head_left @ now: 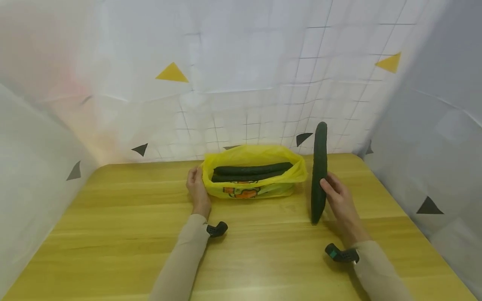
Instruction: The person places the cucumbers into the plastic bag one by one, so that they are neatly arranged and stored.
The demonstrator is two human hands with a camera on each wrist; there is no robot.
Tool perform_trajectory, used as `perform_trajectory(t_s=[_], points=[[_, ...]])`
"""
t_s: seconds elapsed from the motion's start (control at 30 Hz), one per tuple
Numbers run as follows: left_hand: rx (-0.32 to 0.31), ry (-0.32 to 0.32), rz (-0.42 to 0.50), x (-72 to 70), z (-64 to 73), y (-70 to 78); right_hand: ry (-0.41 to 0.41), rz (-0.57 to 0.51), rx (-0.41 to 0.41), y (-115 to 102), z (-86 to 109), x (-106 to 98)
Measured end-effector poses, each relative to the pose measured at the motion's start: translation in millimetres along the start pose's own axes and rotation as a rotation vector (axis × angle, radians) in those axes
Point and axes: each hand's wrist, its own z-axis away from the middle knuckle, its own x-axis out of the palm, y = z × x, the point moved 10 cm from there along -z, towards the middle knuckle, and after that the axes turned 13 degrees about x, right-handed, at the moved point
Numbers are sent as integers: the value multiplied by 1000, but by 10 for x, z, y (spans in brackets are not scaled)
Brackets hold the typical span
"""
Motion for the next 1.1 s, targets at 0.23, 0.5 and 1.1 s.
perform_trajectory(t_s=[0.23, 0.5, 1.1], points=[[-9, -6, -36, 0, 1, -14, -24, 82, -54, -336, -117, 183], [12, 0, -27, -5, 0, 6, -11, 247, -54, -543, -217, 368], [22, -8, -4, -1, 11, 31, 1, 235, -162, -853, -405, 508]])
